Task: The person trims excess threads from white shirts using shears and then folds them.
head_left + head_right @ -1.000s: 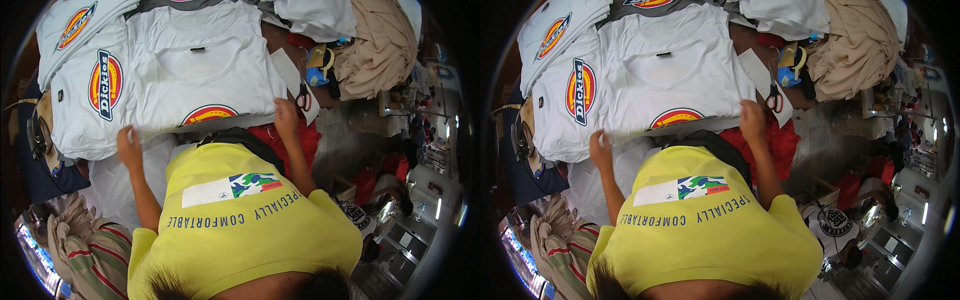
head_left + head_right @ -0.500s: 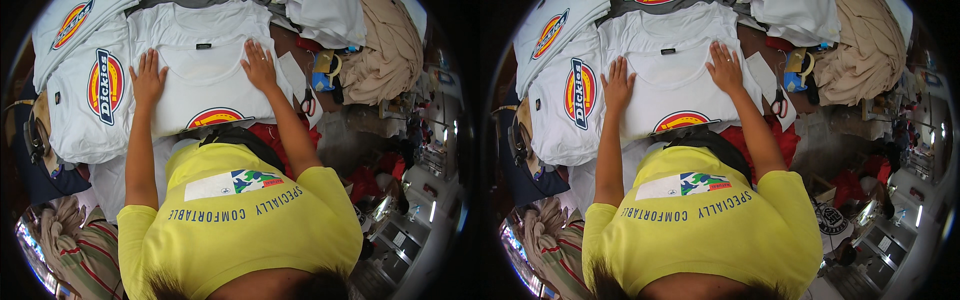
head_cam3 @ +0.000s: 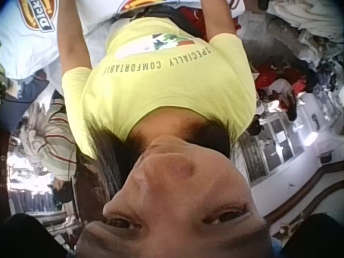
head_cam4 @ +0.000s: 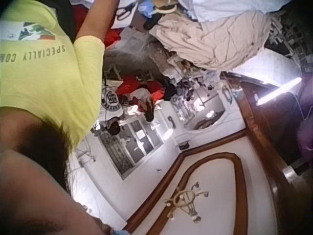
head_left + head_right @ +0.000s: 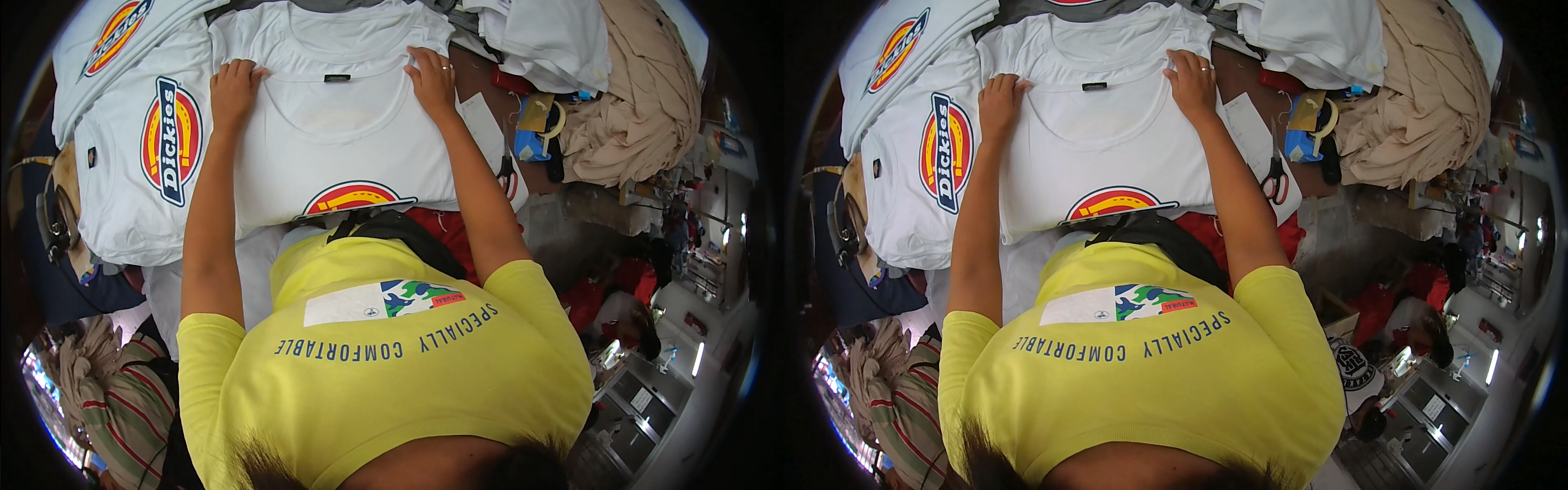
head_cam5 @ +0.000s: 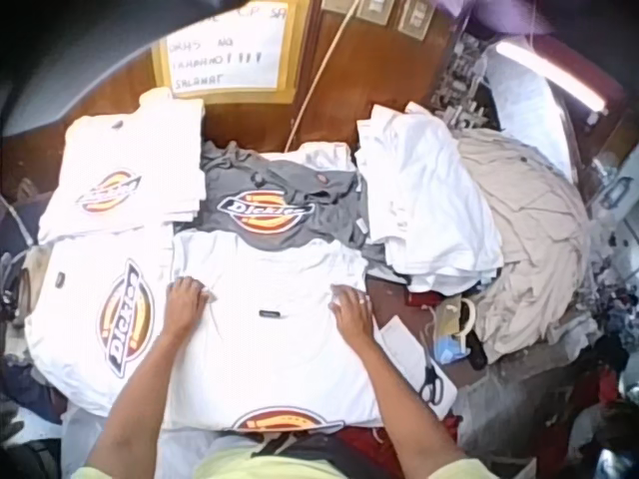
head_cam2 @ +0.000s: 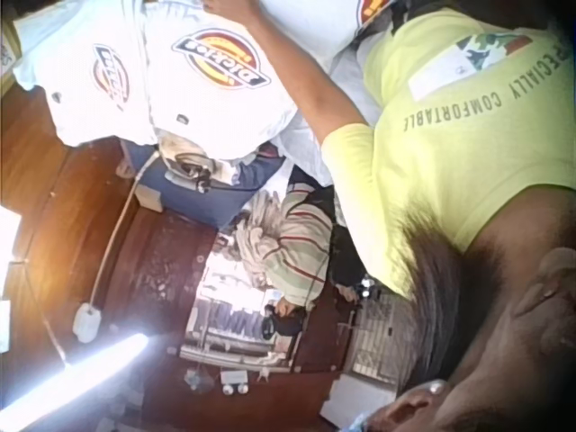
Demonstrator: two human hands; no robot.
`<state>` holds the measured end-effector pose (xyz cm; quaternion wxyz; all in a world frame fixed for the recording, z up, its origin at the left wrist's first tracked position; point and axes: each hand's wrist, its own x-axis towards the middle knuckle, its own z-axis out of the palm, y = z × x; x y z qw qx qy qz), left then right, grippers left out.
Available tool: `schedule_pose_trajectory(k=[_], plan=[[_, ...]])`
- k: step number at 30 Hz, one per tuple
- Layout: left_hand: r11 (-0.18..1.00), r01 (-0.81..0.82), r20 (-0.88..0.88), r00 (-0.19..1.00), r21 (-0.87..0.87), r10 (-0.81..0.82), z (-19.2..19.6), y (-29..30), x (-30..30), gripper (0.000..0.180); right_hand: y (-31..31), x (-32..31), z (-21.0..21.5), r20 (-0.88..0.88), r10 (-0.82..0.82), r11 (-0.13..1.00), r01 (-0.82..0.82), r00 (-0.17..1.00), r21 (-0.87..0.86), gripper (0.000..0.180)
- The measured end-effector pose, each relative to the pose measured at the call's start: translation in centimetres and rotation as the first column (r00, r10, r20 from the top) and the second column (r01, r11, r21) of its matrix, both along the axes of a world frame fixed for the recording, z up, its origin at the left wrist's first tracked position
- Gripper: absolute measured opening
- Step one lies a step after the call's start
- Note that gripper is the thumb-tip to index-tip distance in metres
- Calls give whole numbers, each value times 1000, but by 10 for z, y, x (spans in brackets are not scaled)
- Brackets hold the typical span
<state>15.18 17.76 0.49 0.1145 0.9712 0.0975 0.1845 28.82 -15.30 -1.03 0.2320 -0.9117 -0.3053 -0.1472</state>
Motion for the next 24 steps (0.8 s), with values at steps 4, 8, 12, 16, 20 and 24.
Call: schedule_pose_trajectory(k=[4, 8, 12, 16, 20, 24], plan=[[994, -108, -177, 979, -25, 102, 20, 4, 5, 38, 5, 17, -1, -34, 2, 1000, -1, 999, 30, 24], [995, -92, -190, 978, -36, 84, 15, 7, 8, 44, 9, 34, -4, -29, 33, 998, -31, 999, 51, 23], [995, -94, -204, 975, -19, 88, 18, 11, 10, 44, 14, 50, 7, -78, 17, 990, -28, 997, -136, 26], [995, -102, -174, 979, 15, 103, 11, 12, 12, 44, 20, 49, 2, 100, 36, 977, -14, 994, -211, 26], [991, -97, -67, 992, 96, 104, 2, 9, 10, 45, 20, 45, -7, 225, 45, 986, -7, 973, -164, 26], [992, -99, -69, 992, 73, 104, 4, 7, 8, 44, 20, 48, -8, 229, 59, 987, -23, 972, -158, 25]])
